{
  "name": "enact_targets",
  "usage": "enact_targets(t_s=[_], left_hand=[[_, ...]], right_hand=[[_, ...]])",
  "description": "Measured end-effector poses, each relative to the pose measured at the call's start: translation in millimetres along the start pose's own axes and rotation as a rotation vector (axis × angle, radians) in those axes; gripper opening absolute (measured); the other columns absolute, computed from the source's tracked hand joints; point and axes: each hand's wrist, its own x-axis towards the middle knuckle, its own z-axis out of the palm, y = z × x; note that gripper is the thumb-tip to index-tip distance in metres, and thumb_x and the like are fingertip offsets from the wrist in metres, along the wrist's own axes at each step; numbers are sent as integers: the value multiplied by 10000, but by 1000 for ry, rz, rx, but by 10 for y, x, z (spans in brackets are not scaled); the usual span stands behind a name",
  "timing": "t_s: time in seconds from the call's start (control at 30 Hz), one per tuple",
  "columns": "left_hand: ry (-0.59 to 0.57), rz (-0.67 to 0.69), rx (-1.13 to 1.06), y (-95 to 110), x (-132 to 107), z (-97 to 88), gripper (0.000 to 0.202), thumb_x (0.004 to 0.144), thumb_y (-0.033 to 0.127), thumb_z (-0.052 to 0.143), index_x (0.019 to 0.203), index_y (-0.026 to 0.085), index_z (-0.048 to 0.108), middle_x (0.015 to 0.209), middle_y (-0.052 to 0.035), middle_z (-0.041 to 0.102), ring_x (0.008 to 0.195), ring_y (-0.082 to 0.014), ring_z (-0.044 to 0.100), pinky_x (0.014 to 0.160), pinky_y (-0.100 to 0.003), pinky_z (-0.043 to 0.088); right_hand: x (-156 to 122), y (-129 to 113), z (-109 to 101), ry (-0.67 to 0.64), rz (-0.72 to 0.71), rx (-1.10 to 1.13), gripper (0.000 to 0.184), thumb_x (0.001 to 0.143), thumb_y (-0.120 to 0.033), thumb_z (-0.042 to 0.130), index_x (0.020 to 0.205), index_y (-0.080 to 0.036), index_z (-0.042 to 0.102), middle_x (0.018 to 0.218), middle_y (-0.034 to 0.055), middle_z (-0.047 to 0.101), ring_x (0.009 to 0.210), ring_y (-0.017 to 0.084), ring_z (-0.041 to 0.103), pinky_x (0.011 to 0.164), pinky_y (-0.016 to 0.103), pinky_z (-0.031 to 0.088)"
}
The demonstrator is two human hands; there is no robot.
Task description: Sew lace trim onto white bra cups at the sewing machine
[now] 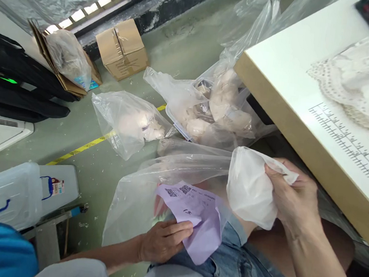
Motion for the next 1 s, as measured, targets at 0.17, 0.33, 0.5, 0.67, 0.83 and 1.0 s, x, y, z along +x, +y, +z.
enact_targets(t_s=[0.17, 0.33, 0.5, 0.67, 0.83, 1.0], left_hand=[[-10, -27, 29, 12, 12, 13, 263, 904, 91, 394, 1137, 16, 492, 988, -133, 683, 1134, -131, 552, 961, -206, 460], [-42, -23, 59, 22, -16, 50, 261, 900, 82, 397, 1131, 14, 499, 1015, -133, 676, 1159, -137, 533, 974, -212, 456], [-55, 37, 74, 22, -31, 83, 237, 883, 49, 402, 1075, 25, 539, 991, -88, 692, 1191, -149, 504, 987, -238, 459], [-94, 60, 88, 38, -22, 80, 236, 888, 59, 395, 1063, 21, 550, 1019, -84, 687, 1225, -146, 468, 1018, -237, 433], [-141, 62, 121, 37, -11, 77, 206, 884, 105, 426, 1009, 90, 589, 1059, -40, 685, 1169, -131, 521, 925, -212, 491], [-246, 83, 116, 71, 1, 98, 227, 894, 122, 400, 1009, 90, 594, 1116, -40, 662, 1140, -115, 530, 806, -202, 521]], right_hand=[[2, 25, -12, -8, -3, -8, 306, 656, -458, 719, 681, -181, 593, 594, -50, 496, 508, 82, 384, 429, 178, 283], [-2, 9, 17, -43, -50, 18, 274, 674, -428, 713, 670, -181, 596, 594, -53, 491, 516, 74, 381, 444, 173, 271], [15, 42, 7, -70, -78, 31, 255, 674, -427, 708, 682, -192, 611, 601, -53, 499, 517, 76, 386, 453, 175, 275], [26, 68, -23, -52, -73, 38, 268, 651, -438, 716, 659, -193, 608, 587, -48, 489, 500, 84, 375, 437, 183, 270], [36, 52, -17, -6, -39, 35, 299, 575, -440, 762, 658, -187, 625, 577, -37, 497, 479, 88, 367, 411, 194, 253], [26, 54, 3, 20, -46, 0, 325, 518, -434, 799, 639, -181, 634, 578, -30, 520, 484, 85, 384, 412, 193, 253]])
